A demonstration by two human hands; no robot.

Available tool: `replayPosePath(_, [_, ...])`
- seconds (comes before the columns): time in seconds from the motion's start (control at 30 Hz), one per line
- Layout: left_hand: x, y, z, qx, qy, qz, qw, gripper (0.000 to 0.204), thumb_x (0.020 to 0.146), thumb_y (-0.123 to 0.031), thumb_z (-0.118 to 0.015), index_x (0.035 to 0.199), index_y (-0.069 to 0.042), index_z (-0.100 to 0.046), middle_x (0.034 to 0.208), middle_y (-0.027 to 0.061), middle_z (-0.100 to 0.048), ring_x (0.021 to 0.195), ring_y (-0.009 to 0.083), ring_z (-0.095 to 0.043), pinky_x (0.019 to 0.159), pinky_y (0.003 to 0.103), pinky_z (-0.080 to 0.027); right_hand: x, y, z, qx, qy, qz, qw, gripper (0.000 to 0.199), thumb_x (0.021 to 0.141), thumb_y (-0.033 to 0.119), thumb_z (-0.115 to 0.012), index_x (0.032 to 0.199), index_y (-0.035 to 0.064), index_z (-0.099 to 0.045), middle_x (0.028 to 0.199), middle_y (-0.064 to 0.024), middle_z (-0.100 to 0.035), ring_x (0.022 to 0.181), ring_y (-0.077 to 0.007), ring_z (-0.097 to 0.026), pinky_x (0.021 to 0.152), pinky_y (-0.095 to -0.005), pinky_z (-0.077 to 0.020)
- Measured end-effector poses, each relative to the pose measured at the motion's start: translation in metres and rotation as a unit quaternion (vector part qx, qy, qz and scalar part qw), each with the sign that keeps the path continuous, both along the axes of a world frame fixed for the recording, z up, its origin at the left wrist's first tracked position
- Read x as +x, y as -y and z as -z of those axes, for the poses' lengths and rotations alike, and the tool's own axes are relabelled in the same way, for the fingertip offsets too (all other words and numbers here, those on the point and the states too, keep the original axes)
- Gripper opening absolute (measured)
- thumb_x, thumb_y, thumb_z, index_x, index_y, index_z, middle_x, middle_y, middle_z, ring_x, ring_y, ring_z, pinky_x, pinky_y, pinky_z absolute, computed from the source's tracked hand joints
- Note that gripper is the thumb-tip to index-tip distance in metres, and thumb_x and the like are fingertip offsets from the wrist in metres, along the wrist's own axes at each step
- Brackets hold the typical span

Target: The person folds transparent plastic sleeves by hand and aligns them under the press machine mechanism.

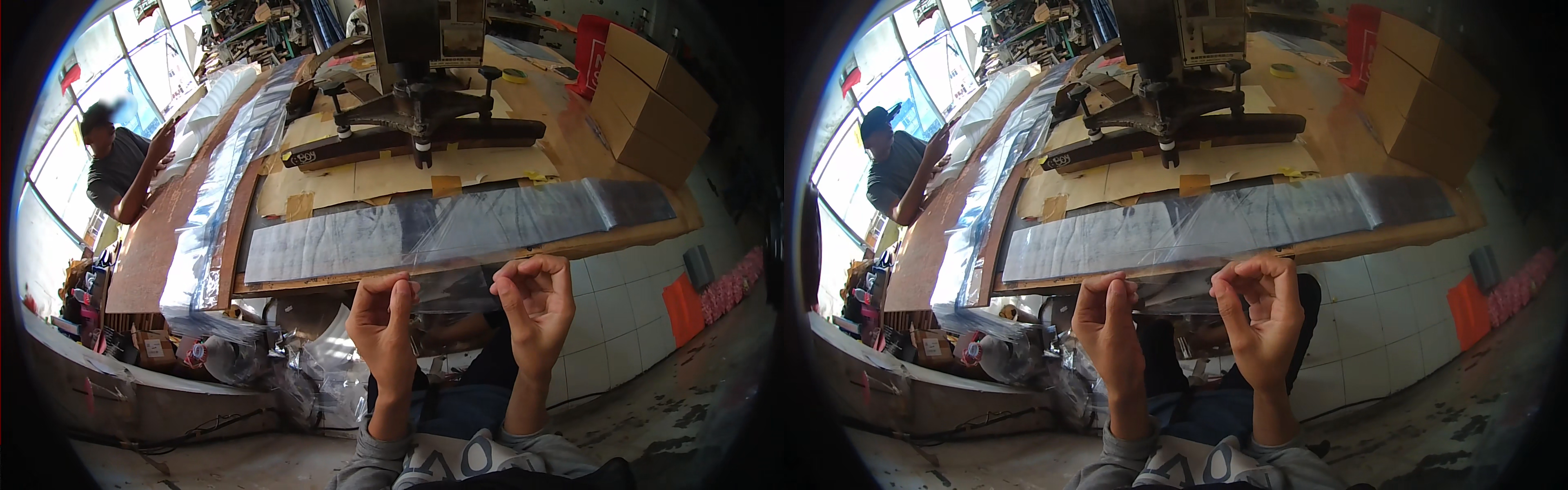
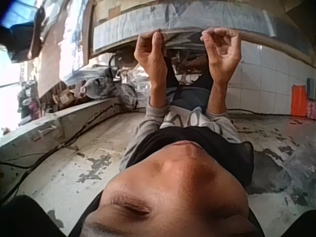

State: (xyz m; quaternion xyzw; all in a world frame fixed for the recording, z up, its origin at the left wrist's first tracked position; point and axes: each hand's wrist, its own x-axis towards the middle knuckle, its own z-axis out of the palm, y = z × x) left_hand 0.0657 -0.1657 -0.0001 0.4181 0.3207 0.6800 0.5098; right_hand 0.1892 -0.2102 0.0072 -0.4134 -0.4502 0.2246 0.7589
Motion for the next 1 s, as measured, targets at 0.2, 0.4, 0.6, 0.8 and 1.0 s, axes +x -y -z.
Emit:
replayPosePath(0.2, [-0.005, -0.005, 0.001, 0.011, -0.018, 0.009, 1.0, 0.006, 0.088, -0.005, -0.056, 0.09, 0.001, -0.058, 0.079, 0.0043, -0.059, 0.071, 0.0072, -0.052, 0.068, 0.019, -0.041, 0.001, -0.005, 0.002, -0.001, 0.03, 0.018, 0.999, 0.012, 0.083, -0.006, -0.058, 0.092, -0.0008, -0.051, 0.087, -0.0085, -0.058, 0.078, -0.0111, -0.058, 0.076, -0.0233, -0.0471])
replayPosePath(0.4, [-0.007, -0.073, 0.002, 0.07, -0.161, 0.038, 0.984, 0.008, 0.087, -0.007, -0.058, 0.088, 0.0, -0.055, 0.078, 0.0043, -0.059, 0.072, 0.0085, -0.055, 0.068, 0.021, -0.044, 0.006, -0.067, 0.02, -0.098, 0.134, 0.131, 0.977, 0.004, 0.083, 0.0, -0.059, 0.086, -0.002, -0.058, 0.077, -0.0068, -0.063, 0.069, -0.0115, -0.062, 0.067, -0.0239, -0.0485])
replayPosePath(0.6, [-0.009, -0.173, 0.002, 0.115, -0.394, 0.085, 0.908, 0.009, 0.079, -0.005, -0.057, 0.087, -0.001, -0.054, 0.075, 0.004, -0.06, 0.068, 0.0094, -0.056, 0.067, 0.024, -0.046, 0.033, -0.139, 0.016, -0.187, 0.242, 0.111, 0.946, 0.004, 0.078, 0.002, -0.061, 0.08, -0.0015, -0.06, 0.071, -0.0111, -0.065, 0.065, -0.0197, -0.065, 0.063, -0.029, -0.0495])
replayPosePath(0.8, [-0.008, -0.194, 0.007, 0.178, -0.49, 0.127, 0.844, 0.012, 0.078, -0.008, -0.059, 0.086, 0.0, -0.062, 0.077, 0.0089, -0.066, 0.073, 0.0165, -0.065, 0.066, 0.029, -0.05, 0.052, -0.16, 0.013, -0.246, 0.297, 0.088, 0.918, 0.005, 0.076, 0.003, -0.061, 0.078, -0.0019, -0.063, 0.072, -0.0136, -0.065, 0.066, -0.0224, -0.065, 0.062, -0.0311, -0.05])
replayPosePath(1.0, [-0.007, -0.209, 0.007, 0.197, -0.528, 0.194, 0.803, 0.013, 0.079, -0.008, -0.061, 0.088, 0.001, -0.063, 0.083, 0.0132, -0.066, 0.077, 0.0257, -0.066, 0.07, 0.033, -0.051, 0.069, -0.179, 0.018, -0.264, 0.374, 0.061, 0.887, 0.008, 0.076, 0.003, -0.06, 0.081, -0.0022, -0.064, 0.073, -0.0148, -0.066, 0.069, -0.0257, -0.065, 0.065, -0.0328, -0.0496])
